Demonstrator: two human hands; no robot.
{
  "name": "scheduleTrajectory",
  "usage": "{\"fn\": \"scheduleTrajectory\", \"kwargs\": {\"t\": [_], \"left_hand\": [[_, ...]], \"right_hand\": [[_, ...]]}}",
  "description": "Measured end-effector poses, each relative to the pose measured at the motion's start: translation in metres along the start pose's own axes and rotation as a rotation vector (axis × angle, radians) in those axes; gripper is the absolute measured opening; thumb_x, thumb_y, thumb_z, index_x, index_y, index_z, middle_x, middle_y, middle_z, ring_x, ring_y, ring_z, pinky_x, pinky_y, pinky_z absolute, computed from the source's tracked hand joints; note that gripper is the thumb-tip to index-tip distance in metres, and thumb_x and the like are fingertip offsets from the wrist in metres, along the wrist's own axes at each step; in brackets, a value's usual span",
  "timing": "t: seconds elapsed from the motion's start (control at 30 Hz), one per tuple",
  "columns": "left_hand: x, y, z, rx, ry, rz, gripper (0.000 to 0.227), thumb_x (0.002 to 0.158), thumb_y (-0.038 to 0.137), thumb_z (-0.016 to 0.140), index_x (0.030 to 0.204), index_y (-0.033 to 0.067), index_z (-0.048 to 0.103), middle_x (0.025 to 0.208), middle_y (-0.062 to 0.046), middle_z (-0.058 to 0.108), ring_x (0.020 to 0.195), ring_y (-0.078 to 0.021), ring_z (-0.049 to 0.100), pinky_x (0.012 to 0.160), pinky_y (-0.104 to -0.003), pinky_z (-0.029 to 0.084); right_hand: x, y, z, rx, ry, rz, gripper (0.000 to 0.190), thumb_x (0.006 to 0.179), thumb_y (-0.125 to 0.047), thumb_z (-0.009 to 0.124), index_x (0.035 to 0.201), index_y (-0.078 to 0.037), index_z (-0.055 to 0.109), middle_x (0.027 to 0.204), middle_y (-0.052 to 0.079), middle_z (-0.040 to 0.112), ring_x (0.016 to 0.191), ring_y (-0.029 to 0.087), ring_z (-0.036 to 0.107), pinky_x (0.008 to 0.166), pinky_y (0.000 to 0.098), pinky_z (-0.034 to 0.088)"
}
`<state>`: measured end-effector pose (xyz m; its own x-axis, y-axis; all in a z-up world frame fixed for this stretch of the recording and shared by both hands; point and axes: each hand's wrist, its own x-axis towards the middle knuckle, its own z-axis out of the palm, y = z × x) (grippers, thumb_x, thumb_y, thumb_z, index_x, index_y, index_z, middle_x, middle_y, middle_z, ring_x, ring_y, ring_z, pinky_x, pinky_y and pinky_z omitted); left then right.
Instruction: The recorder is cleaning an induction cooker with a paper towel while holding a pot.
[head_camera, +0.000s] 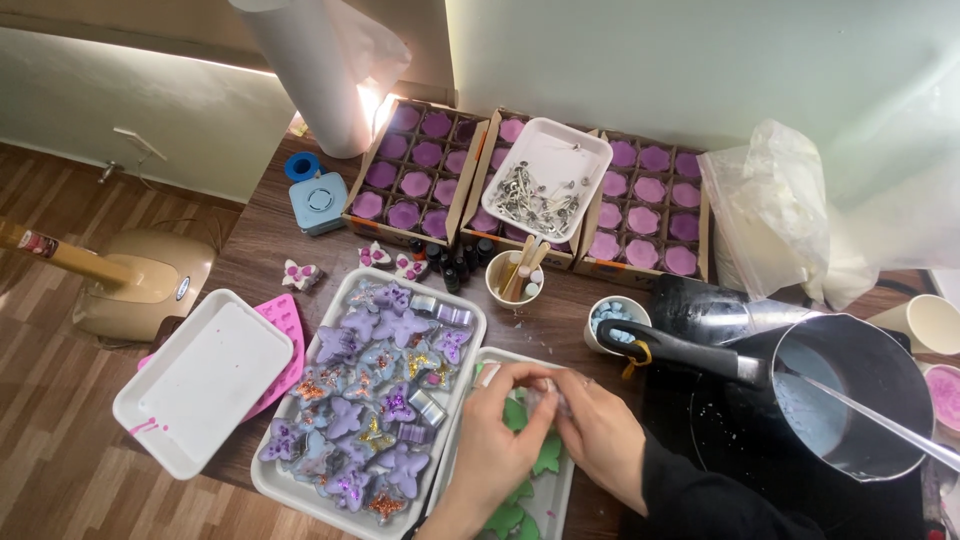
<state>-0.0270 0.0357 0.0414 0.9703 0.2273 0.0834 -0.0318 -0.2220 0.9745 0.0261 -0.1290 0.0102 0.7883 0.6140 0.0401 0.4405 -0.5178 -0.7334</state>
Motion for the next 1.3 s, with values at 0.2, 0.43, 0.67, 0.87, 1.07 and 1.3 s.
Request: {"fn": "scheduleTrajectory", "kwargs": {"t": [0.2,0.43,0.67,0.87,1.07,1.3], "left_hand": [[-0.015,0.027,-0.005,-0.482,-0.473,-0.122,0.065,0.081,0.009,0.081,0.138,0.0077,0.051,0.117,0.002,0.067,0.101,-0.013,0.07,0.089,-0.029,0.057],[-0.035,0.015,0.035,-0.346,-0.625,-0.108,0.028,0.093,0.008,0.078,0.119,0.0007,0.072,0.102,-0.002,0.072,0.079,-0.0064,0.062,0.069,-0.021,0.051],[-0.057,0.019,0.091,-0.639,-0.749,-0.206,0.013,0.104,0.014,0.066,0.112,0.0038,0.063,0.103,0.006,0.063,0.084,0.0012,0.058,0.071,-0.019,0.046],[-0.072,0.021,0.129,-0.442,-0.713,-0.287,0.018,0.103,0.018,0.063,0.115,0.0051,0.062,0.084,-0.001,0.064,0.068,-0.0043,0.055,0.056,-0.021,0.041],[-0.07,0.034,0.139,-0.364,-0.803,-0.106,0.025,0.105,0.02,0.059,0.124,0.0072,0.069,0.103,-0.002,0.073,0.086,-0.0056,0.065,0.075,-0.023,0.055],[-0.042,0.014,0.125,-0.392,-0.636,-0.116,0.025,0.105,0.02,0.059,0.118,0.0031,0.072,0.098,-0.001,0.074,0.087,-0.0052,0.066,0.077,-0.023,0.056]], "right_hand": [[-0.035,-0.04,-0.052,0.435,0.02,0.254,0.052,0.069,0.006,0.081,0.117,-0.003,0.061,0.097,0.009,0.078,0.09,0.02,0.075,0.078,0.0324,0.061],[-0.118,-0.017,-0.1,0.896,0.095,0.357,0.046,0.077,0.011,0.074,0.118,-0.002,0.057,0.109,0.01,0.067,0.104,0.015,0.069,0.089,0.031,0.058],[-0.198,0.023,-0.103,1.121,0.339,0.577,0.033,0.093,-0.002,0.063,0.124,0.009,0.061,0.111,0.018,0.071,0.102,0.023,0.068,0.088,0.0368,0.056],[-0.213,0.019,-0.093,0.844,0.42,0.436,0.063,0.081,0.0,0.069,0.139,-0.003,0.047,0.128,0.011,0.062,0.121,0.019,0.062,0.104,0.0345,0.05],[-0.211,0.035,-0.087,0.922,0.329,0.438,0.059,0.081,-0.002,0.074,0.137,-0.005,0.054,0.125,0.009,0.065,0.113,0.016,0.065,0.096,0.0318,0.053],[-0.223,0.085,-0.093,1.134,0.463,0.493,0.031,0.09,-0.001,0.07,0.12,0.001,0.063,0.11,0.012,0.069,0.098,0.02,0.066,0.08,0.036,0.055]]}}
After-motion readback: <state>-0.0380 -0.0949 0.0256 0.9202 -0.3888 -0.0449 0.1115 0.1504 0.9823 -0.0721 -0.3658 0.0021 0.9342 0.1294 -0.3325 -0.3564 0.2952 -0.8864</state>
